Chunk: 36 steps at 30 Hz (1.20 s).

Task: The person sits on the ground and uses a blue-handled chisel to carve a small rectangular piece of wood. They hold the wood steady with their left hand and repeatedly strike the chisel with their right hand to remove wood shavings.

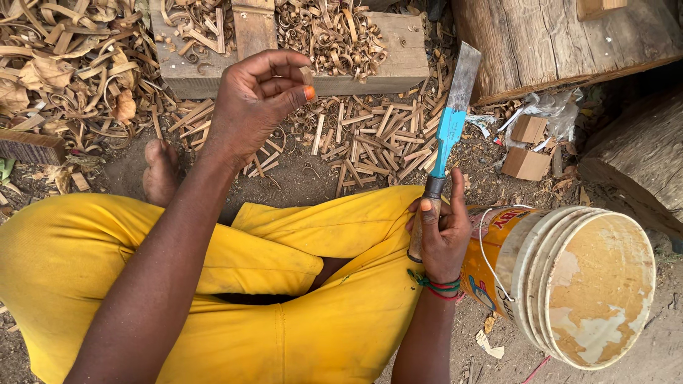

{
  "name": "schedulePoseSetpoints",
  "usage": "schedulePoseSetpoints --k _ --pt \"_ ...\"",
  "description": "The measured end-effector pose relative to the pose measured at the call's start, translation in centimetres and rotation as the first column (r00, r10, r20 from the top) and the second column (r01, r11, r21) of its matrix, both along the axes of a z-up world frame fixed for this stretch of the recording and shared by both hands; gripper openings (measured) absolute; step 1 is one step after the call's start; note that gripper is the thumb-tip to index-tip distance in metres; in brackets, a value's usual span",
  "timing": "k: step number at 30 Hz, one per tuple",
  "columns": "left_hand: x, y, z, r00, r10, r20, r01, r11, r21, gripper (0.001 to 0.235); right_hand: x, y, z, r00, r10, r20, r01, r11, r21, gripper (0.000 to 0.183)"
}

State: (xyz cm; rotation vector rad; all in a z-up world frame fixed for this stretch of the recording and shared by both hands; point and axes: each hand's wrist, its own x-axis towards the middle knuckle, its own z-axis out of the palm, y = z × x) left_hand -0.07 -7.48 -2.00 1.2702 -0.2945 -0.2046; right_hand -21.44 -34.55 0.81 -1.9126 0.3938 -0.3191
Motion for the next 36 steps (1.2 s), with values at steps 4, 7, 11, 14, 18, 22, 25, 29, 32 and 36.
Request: schedulePoseSetpoints --k 4,7,11,14,18,22,25,29,32,36 --pt "0.1 0.1 0.7 0.993 0.045 -0.107 -0.046 0.999 -0.002 0.046 0.0 0.1 0.1 1.000 0.000 -0.005 0.000 1.000 -0.030 0.079" --pt "0.5 0.2 1.2 0.957 0.107 -0.270 -0.096 0.994 0.054 0.052 0.1 0.1 0.0 1.000 -0.005 -0.020 0.005 1.000 -0.027 0.079" --pt "2.1 1.0 1.8 0.909 0.185 -0.374 -0.108 0.970 0.218 0.052 0.1 0.2 -0.1 1.000 -0.001 -0.020 0.001 1.000 -0.009 0.081" --pt "4.0 1.4 1.6 0.926 0.238 -0.291 -0.110 0.911 0.397 0.048 0.3 0.2 -0.1 1.000 0.002 -0.011 -0.003 1.000 -0.026 0.081" --pt "6.2 1.7 -0.2 0.970 0.242 0.007 -0.180 0.702 0.689 0.043 0.2 0.2 -0.1 0.999 -0.011 -0.032 0.010 0.999 -0.032 0.081" --pt "7.8 1.4 -1.9 0.972 0.194 0.134 -0.229 0.645 0.729 0.043 0.1 0.2 -0.2 0.999 -0.012 -0.035 0.012 1.000 -0.023 0.081" --pt "8.6 1.3 -2.6 0.961 0.168 0.220 -0.276 0.620 0.735 0.043 0.4 0.2 -0.1 0.998 -0.014 -0.057 0.012 0.999 -0.037 0.082" --pt "8.9 0.7 -3.8 0.932 0.189 0.309 -0.358 0.612 0.706 0.042 0.6 0.5 0.0 0.997 -0.033 -0.075 0.030 0.999 -0.037 0.082" --pt "9.5 0.5 -4.6 0.889 0.178 0.423 -0.446 0.550 0.706 0.038 0.6 0.6 0.2 0.996 -0.030 -0.081 0.028 0.999 -0.033 0.081" --pt "9.3 0.6 -4.3 0.929 0.233 0.288 -0.371 0.580 0.725 0.036 0.6 0.5 0.0 0.996 -0.032 -0.079 0.029 0.999 -0.035 0.080"
